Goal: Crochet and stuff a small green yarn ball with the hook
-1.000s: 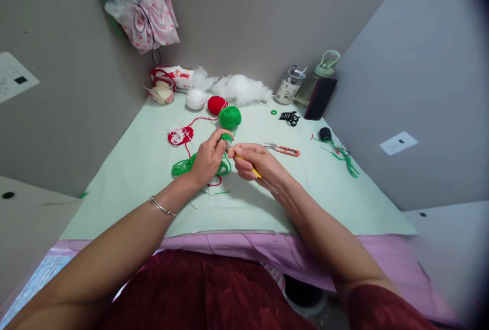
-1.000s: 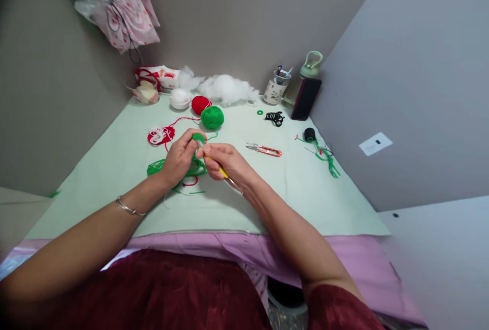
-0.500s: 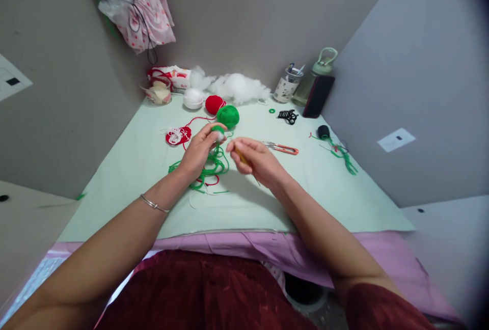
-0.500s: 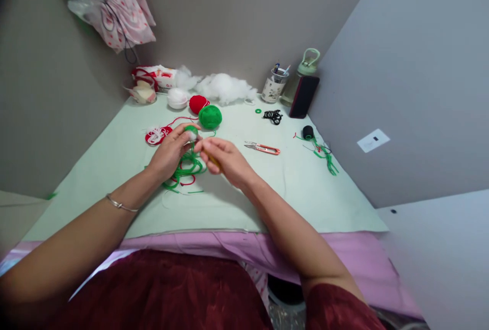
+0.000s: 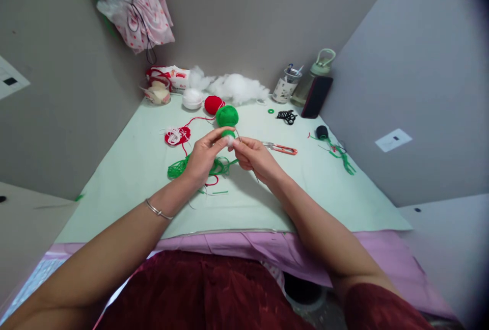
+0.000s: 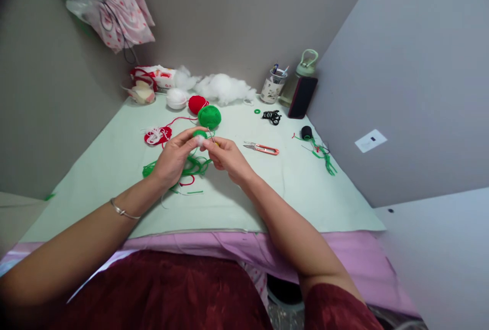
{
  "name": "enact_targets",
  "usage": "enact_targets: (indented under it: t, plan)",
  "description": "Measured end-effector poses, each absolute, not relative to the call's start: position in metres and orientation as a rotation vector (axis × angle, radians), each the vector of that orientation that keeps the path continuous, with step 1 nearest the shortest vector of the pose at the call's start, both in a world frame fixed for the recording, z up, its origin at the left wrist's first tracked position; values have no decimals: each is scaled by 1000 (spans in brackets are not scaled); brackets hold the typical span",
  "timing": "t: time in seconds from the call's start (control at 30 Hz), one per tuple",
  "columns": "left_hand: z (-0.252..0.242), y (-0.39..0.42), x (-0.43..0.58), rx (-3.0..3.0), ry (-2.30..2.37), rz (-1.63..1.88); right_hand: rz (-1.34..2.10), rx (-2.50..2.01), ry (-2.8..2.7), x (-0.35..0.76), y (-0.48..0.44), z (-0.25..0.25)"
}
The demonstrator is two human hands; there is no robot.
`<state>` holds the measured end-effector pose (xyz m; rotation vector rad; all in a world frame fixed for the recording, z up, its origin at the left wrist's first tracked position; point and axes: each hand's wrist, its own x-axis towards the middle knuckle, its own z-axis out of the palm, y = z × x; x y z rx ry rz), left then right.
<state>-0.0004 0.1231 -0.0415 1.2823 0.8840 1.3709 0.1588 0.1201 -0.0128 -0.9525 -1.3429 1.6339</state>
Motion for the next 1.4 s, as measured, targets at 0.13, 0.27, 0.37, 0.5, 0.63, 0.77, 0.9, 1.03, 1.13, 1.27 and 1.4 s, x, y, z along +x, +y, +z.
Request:
enact_targets:
  t: [0.13, 0.27, 0.37, 0.5, 0.63, 0.77, 0.9, 1.03, 1.13, 1.27, 1.4]
  plan:
    - [-43, 122, 0, 1266, 892, 1343, 1501, -1047, -1309, 158, 122, -16]
    - [-43, 120, 1, 1261, 843, 1292, 1404, -1087, -1235, 156, 121, -17]
    - [-41, 119, 1, 1268, 833, 1273, 1387, -1107, -1221, 157, 121, -16]
    - [-40, 120, 0, 1262, 853, 1289, 1273, -1141, -1389, 157, 119, -16]
    - [-43, 125, 0, 1219, 869, 1336, 899, -1174, -1701, 154, 110, -20]
    - [-47, 128, 2, 1158, 881, 1366, 659, -1216, -1844, 149, 103, -26]
    - [-46, 125, 6, 1112, 893, 1386, 801, -1190, -1697, 147, 108, -27]
    - [-41, 118, 7, 1138, 859, 1373, 859, -1145, -1562, 146, 112, -23]
    - [-38, 116, 6, 1177, 797, 1360, 861, -1124, -1518, 145, 110, -18]
    - [-36, 118, 1, 1227, 719, 1305, 935, -1107, -1468, 148, 107, -10]
    - [-34, 120, -2, 1256, 692, 1269, 1018, -1067, -1502, 155, 110, -6]
